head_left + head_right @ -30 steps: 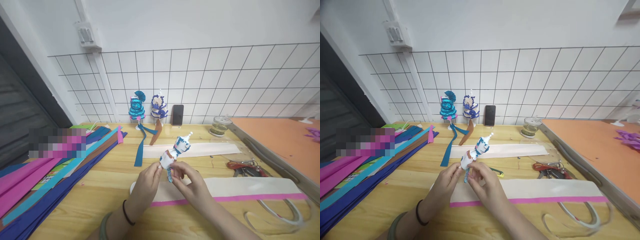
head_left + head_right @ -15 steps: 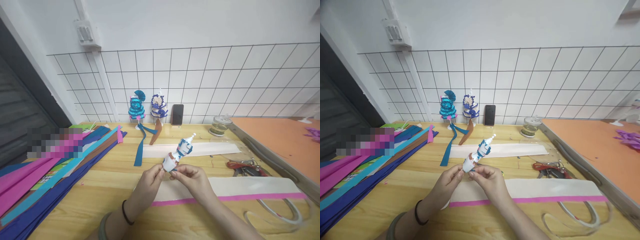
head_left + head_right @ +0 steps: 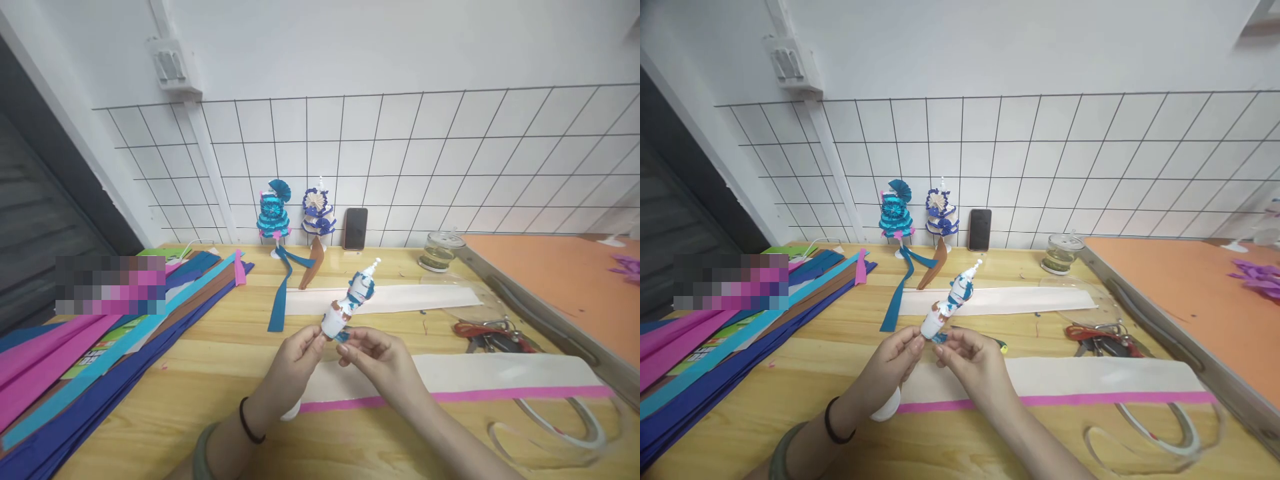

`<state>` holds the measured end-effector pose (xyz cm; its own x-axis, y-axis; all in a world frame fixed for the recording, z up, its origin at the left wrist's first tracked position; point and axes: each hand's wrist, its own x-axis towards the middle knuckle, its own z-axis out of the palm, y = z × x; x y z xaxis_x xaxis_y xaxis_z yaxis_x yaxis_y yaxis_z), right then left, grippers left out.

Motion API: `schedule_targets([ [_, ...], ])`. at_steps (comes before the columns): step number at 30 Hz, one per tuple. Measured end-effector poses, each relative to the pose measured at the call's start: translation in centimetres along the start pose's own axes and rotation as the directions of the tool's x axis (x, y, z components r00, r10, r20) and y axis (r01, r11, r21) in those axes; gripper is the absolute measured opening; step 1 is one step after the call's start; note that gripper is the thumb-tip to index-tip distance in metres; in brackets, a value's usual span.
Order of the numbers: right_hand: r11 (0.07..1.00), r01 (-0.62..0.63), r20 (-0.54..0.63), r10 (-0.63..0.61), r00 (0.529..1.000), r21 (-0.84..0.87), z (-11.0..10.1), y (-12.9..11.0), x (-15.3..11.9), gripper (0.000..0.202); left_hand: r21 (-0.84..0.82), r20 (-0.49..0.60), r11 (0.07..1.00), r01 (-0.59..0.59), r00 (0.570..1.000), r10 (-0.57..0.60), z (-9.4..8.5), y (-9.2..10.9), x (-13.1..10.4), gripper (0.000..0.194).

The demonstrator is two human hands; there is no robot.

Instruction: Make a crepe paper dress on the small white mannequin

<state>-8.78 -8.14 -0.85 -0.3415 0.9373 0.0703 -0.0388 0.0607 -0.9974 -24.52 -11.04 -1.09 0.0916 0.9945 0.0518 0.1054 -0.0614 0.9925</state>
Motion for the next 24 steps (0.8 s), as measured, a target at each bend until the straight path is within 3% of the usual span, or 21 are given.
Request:
schedule_targets([
  [3, 0.985, 0.059, 0.011, -0.058, 0.998, -0.16, 0.2, 0.1, -0.1, 0.026, 0.122, -0.005, 0.988, -0.09, 0.996, 0.091, 0.2, 0.3, -0.2, 0.03],
  [8, 0.91, 0.176, 0.085, -0.156, 0.984, -0.376, 0.0, -0.3, -0.4, 0.03, 0.145, 0.018, 0.985, -0.096, 0.995, 0.095, 0.4, 0.4, -0.5, 0.029],
  [13, 0.864, 0.355, 0.219, -0.291, 0.931, -0.357, -0.7, -1.3, -0.6, 0.022, -0.065, 0.117, 0.995, 0.076, 0.991, -0.068, 0.2, 0.1, -0.4, 0.028],
  [18, 0.884, 0.34, 0.251, -0.267, 0.931, -0.32, -1.0, -1.5, -0.6, 0.022, -0.303, 0.291, 0.92, 0.248, 0.944, -0.158, -0.2, -0.2, -0.1, 0.029],
  [24, 0.906, 0.315, 0.237, -0.252, 0.938, -0.284, -1.0, -1.6, -0.5, 0.025, -0.378, 0.335, 0.882, 0.28, 0.93, -0.151, -0.2, -0.4, -0.2, 0.027],
])
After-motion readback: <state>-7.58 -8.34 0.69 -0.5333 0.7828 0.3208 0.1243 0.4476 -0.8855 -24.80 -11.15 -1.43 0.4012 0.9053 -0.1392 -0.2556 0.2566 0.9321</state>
